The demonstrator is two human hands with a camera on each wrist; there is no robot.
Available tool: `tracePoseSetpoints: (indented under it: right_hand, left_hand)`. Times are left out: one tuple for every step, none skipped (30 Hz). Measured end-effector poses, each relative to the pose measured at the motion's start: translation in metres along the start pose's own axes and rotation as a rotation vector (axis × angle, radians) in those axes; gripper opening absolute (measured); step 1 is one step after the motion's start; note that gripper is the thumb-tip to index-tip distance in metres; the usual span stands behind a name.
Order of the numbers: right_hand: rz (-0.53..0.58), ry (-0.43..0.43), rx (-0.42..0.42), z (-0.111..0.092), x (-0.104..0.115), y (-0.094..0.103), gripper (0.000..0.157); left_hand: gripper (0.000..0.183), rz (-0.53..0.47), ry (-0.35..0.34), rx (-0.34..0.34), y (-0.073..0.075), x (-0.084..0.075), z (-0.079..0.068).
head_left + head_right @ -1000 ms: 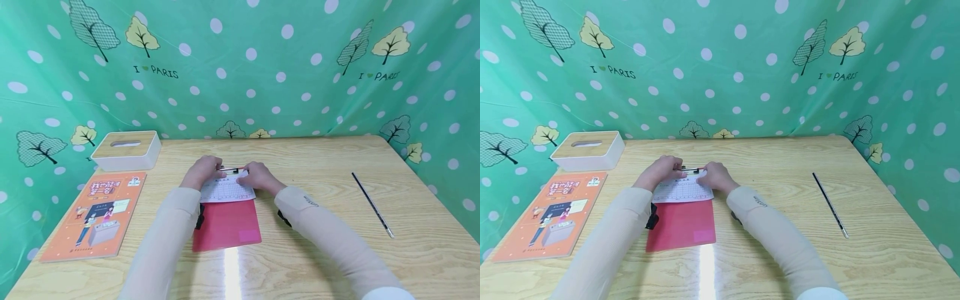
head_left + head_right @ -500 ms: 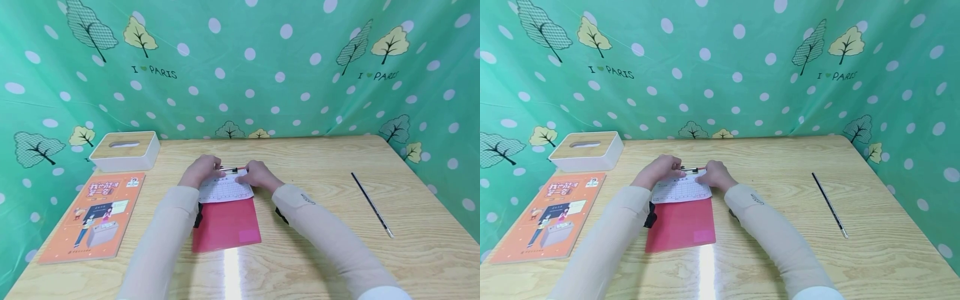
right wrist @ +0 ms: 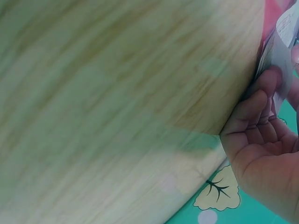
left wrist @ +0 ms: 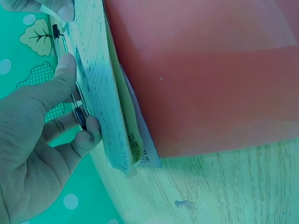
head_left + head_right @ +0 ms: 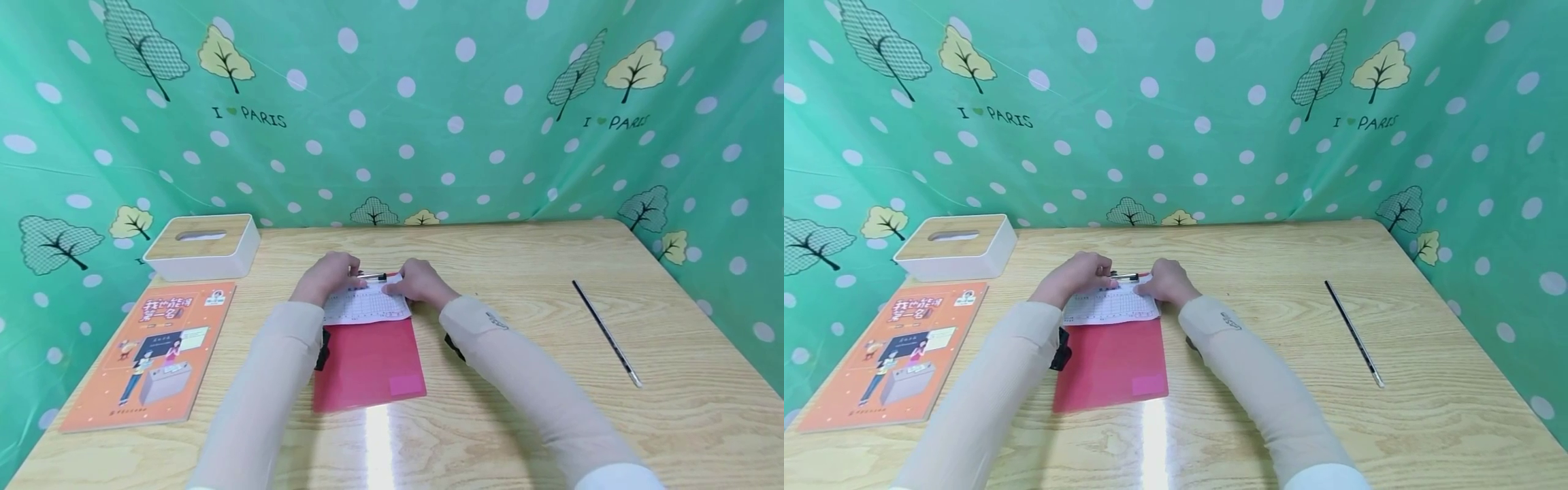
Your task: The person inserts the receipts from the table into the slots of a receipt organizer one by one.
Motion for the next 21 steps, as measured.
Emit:
tracePoseSetpoints:
  right_hand:
    - [0.003, -0.003, 0.000, 0.0004, -0.0003, 0.0001, 0.034]
    - [0.006, -0.005, 0.001, 0.0009, -0.0005, 0.0002, 0.035]
    - [0.007, -0.006, 0.001, 0.0013, -0.0007, 0.0005, 0.037]
    - [0.009, -0.008, 0.001, 0.0017, -0.0008, 0.0007, 0.038]
    - [0.011, -0.010, 0.001, 0.0021, -0.0008, 0.0010, 0.039]
    - [0.013, -0.010, 0.002, 0.0024, -0.0007, 0.0011, 0.041]
    - [0.016, -0.011, 0.004, 0.0025, -0.0007, 0.0012, 0.041]
    - [0.020, -0.012, 0.006, 0.0025, -0.0005, 0.0013, 0.041]
    - [0.021, -0.013, 0.007, 0.0025, -0.0003, 0.0012, 0.041]
    - [0.024, -0.015, 0.009, 0.0025, 0.0000, 0.0011, 0.041]
    - [0.028, -0.017, 0.010, 0.0024, 0.0001, 0.0011, 0.040]
    - [0.030, -0.019, 0.011, 0.0024, 0.0002, 0.0009, 0.040]
    - [0.032, -0.022, 0.010, 0.0022, 0.0004, 0.0009, 0.040]
    - [0.034, -0.025, 0.009, 0.0022, 0.0003, 0.0007, 0.040]
    - [0.035, -0.027, 0.007, 0.0022, 0.0002, 0.0008, 0.040]
    - [0.035, -0.030, 0.006, 0.0023, 0.0000, 0.0007, 0.040]
    - [0.035, -0.032, 0.006, 0.0023, -0.0002, 0.0008, 0.041]
    - [0.035, -0.033, 0.006, 0.0023, -0.0004, 0.0009, 0.041]
    - [0.034, -0.034, 0.005, 0.0023, -0.0007, 0.0010, 0.041]
    - [0.035, -0.035, 0.005, 0.0022, -0.0008, 0.0012, 0.041]
    - [0.035, -0.036, 0.005, 0.0022, -0.0009, 0.0015, 0.041]
  left_hand:
    - [0.027, 0.004, -0.001, 0.001, -0.0001, 0.0000, 0.0002]
    - [0.027, 0.007, -0.002, 0.002, -0.0003, 0.0000, 0.0005]
    - [0.027, 0.008, -0.002, 0.002, -0.0004, 0.0001, 0.0008]
    - [0.028, 0.011, -0.002, 0.002, -0.0008, 0.0004, 0.0013]
    - [0.028, 0.013, -0.002, 0.002, -0.0012, 0.0007, 0.0016]
    - [0.028, 0.014, 0.000, 0.002, -0.0014, 0.0010, 0.0019]
    - [0.029, 0.015, 0.001, 0.002, -0.0018, 0.0015, 0.0024]
    - [0.029, 0.018, 0.002, 0.001, -0.0020, 0.0018, 0.0027]
    - [0.029, 0.019, 0.005, 0.001, -0.0021, 0.0021, 0.0030]
    - [0.030, 0.019, 0.007, 0.002, -0.0022, 0.0024, 0.0034]
    - [0.030, 0.018, 0.008, 0.003, -0.0021, 0.0026, 0.0035]
    - [0.031, 0.017, 0.007, 0.004, -0.0019, 0.0024, 0.0035]
    - [0.031, 0.016, 0.008, 0.005, -0.0016, 0.0023, 0.0034]
    - [0.032, 0.015, 0.008, 0.008, -0.0014, 0.0022, 0.0033]
    - [0.032, 0.012, 0.009, 0.010, -0.0012, 0.0020, 0.0032]
    - [0.032, 0.011, 0.006, 0.012, -0.0008, 0.0015, 0.0029]
    - [0.032, 0.012, 0.004, 0.014, -0.0004, 0.0011, 0.0026]
    - [0.032, 0.012, 0.001, 0.016, -0.0002, 0.0006, 0.0025]
    - [0.032, 0.014, 0.002, 0.017, 0.0000, 0.0005, 0.0025]
    - [0.032, 0.017, -0.001, 0.017, 0.0000, 0.0003, 0.0028]
    - [0.031, 0.021, -0.004, 0.017, 0.0001, 0.0001, 0.0030]
Point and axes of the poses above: each hand's wrist, its own z-axis towards the middle knuckle, its own y-axis out of the back of the hand, x = y × z, the point moved 8 cm from there along z, towards the middle knuckle, and after that the axes turned 3 degrees about -x, right-handed, at the moved point
